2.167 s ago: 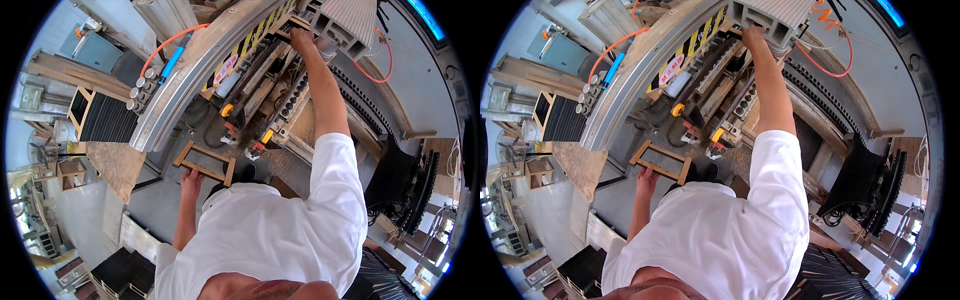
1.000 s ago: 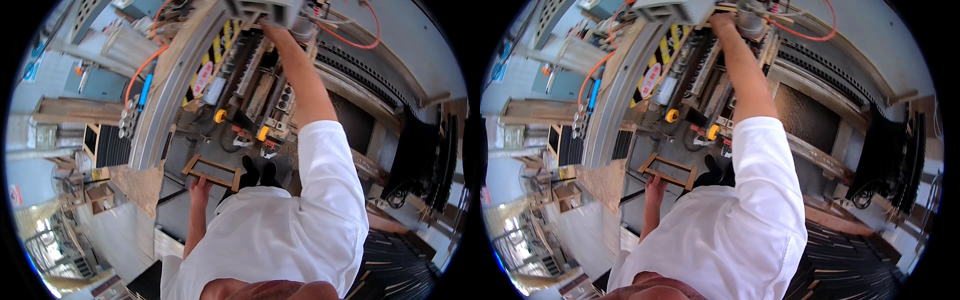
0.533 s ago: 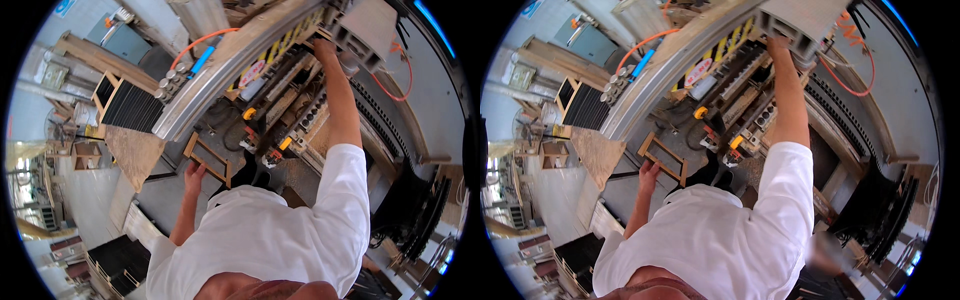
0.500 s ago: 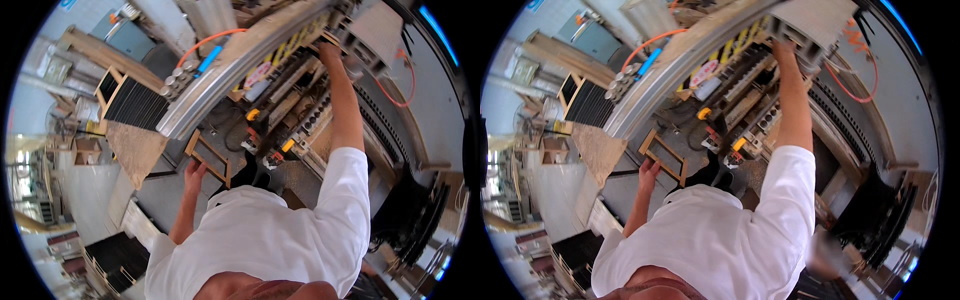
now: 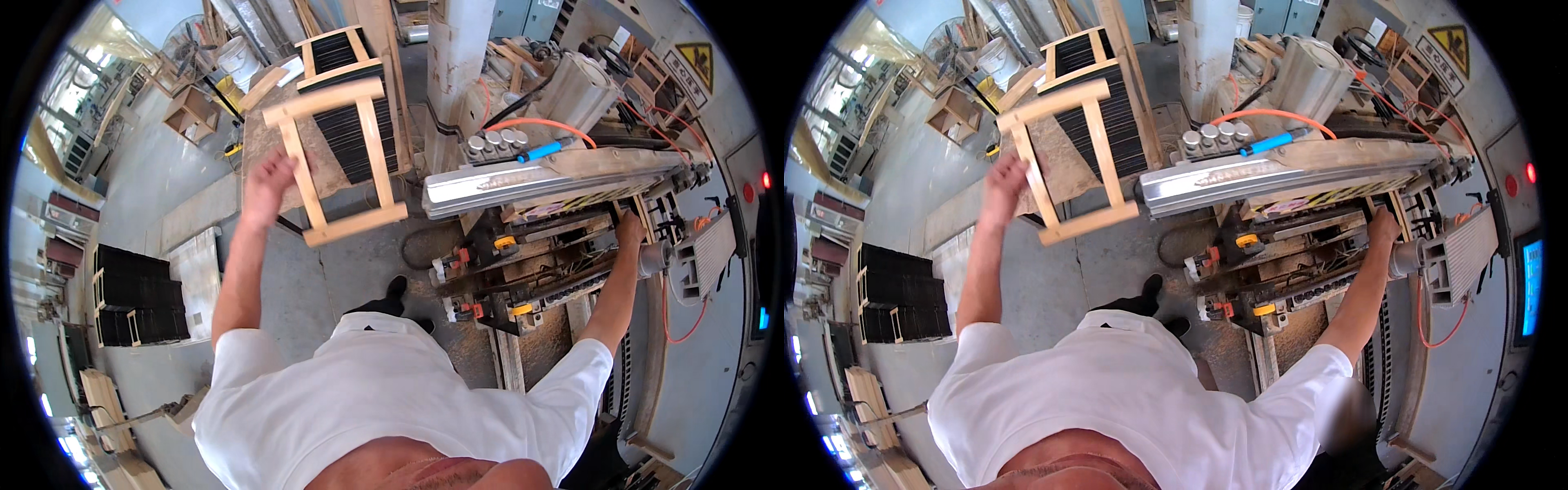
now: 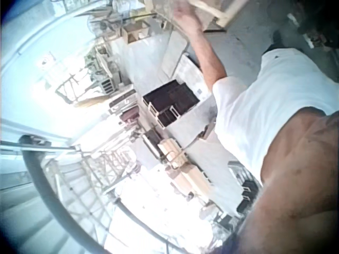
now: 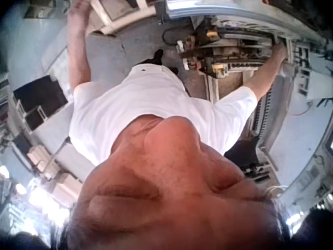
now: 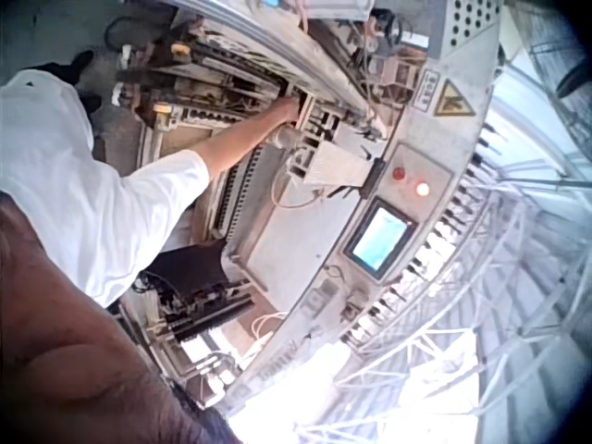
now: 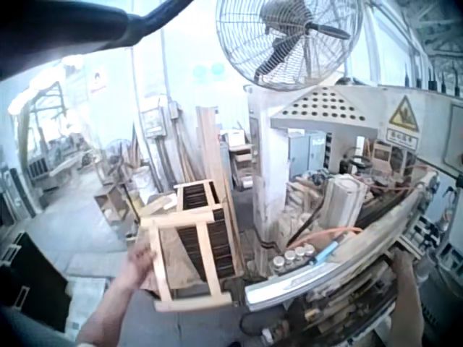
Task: The person repeatedly picks up small wooden frames, places them into a machine, and then removes them to stack on a nearby rack. The task involves continuous handling of the frames without visible tool use.
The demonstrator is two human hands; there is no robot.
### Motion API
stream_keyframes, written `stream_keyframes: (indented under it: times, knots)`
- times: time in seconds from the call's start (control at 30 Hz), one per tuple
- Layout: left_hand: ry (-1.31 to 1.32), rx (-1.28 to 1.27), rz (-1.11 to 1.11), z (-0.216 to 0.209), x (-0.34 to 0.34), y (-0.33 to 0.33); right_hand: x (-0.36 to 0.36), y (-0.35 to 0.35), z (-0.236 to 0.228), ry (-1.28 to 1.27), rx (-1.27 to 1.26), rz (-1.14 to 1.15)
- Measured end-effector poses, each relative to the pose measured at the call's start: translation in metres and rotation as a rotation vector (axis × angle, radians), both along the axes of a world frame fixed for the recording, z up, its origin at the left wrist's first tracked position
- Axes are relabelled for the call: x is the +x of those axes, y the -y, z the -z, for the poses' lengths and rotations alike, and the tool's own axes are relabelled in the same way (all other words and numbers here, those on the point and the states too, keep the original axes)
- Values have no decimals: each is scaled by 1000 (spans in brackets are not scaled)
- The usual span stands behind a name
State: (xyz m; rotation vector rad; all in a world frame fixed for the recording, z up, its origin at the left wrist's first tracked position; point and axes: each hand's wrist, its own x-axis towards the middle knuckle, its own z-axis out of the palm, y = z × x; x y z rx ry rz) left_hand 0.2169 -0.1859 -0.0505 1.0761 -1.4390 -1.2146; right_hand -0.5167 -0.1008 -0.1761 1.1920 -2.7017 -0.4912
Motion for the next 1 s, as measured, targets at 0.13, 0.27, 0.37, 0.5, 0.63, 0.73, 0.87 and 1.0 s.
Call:
stream_keyframes:
  times: [0.13, 0.27, 0.37, 0.5, 0.63, 0.73, 0.87, 1.0]
  knots:
    - [-185, -8, 8, -32, 45, 98, 30, -11, -24, 10, -219, -81]
    - [-356, 49, -42, -43, 64, 216, 120, -29, -57, 154, -780, -211]
    - [-384, 141, -12, -33, 65, 303, 180, -56, -55, 301, -1004, -250]
    - [-2, 162, -127, 4, 62, 372, 280, -88, -57, 432, -1094, -104]
    - [422, -42, -146, 21, 49, 390, 317, -131, -35, 609, -1235, 80]
    - [723, -453, -185, 4, 48, 366, 342, -157, -53, 486, -1152, 130]
    - [831, -708, 103, -46, 3, 254, 351, -197, -120, 226, -1014, 11]
    - [1045, -722, 321, -20, -15, 262, 383, -230, -239, -120, -722, -34]
